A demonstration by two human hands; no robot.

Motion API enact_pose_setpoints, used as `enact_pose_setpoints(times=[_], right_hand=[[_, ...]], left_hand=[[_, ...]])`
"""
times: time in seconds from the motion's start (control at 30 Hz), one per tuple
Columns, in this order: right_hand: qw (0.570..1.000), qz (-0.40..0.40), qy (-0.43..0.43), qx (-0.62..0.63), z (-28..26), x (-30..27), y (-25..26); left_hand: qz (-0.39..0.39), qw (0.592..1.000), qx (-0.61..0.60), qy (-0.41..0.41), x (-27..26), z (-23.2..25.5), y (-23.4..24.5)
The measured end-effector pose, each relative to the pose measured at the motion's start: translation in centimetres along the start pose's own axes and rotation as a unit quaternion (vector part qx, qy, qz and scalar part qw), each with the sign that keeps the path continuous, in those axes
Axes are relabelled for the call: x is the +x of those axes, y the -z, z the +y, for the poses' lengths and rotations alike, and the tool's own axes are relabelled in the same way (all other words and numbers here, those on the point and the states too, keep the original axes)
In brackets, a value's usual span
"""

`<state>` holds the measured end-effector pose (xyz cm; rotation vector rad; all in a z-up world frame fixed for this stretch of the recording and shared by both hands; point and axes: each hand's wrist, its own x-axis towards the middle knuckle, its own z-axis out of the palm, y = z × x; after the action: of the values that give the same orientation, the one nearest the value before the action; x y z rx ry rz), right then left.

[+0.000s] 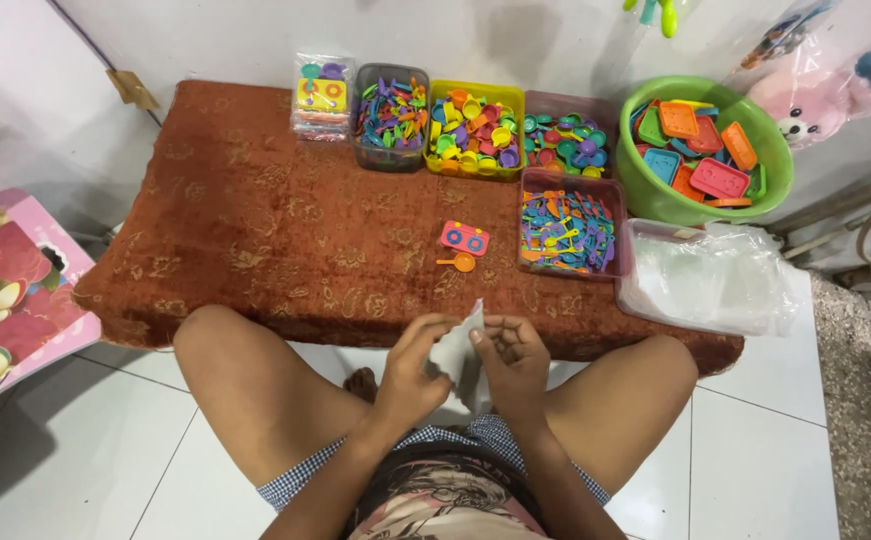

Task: Cleaning small plastic toy pieces with a cloth and sorting them into containers

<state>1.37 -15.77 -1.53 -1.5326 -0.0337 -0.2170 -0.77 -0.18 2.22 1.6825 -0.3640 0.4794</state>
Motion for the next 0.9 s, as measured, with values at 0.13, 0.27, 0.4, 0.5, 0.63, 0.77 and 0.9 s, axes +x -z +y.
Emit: enact_pose_setpoints(times=[0.13,0.27,0.4,0.5,0.63,0.77,0.9], right_hand=[[1.000,-0.021,0.000,-0.011,0.8,0.0,-0.2],[0.999,0.036,0.027,-0.017,0.9,-0.3,-0.3],[0.996,0.046,0.052,-0.053,-1.0,-0.4,-1.0],[0.989,0.044,0.067,-0.122,-0.5,0.0,-1.1],[0.973,0.040,0.134,-0.186,-1.3,0.0,-1.1],[0.979,0.017,0.119,-0.164,-0.4,-0.1,-0.7],[0.999,-0.015,0.045,-0.004,0.9,0.3,-0.2]], left_hand=[[0.054,0.998,-0.001,0.033,-0.2,-0.4,-0.5],[0.038,0.999,0.004,0.026,0.0,0.0,-0.3],[0.001,0.999,0.037,-0.012,-0.2,0.3,-0.5],[-0.007,0.999,0.037,-0.008,-0.6,0.1,-0.6],[0.001,0.996,0.073,-0.060,-0.5,-0.5,-0.6],[-0.019,0.983,0.120,-0.137,0.1,0.3,-0.2],[-0.011,0.989,0.093,-0.118,0.2,0.5,-0.3]])
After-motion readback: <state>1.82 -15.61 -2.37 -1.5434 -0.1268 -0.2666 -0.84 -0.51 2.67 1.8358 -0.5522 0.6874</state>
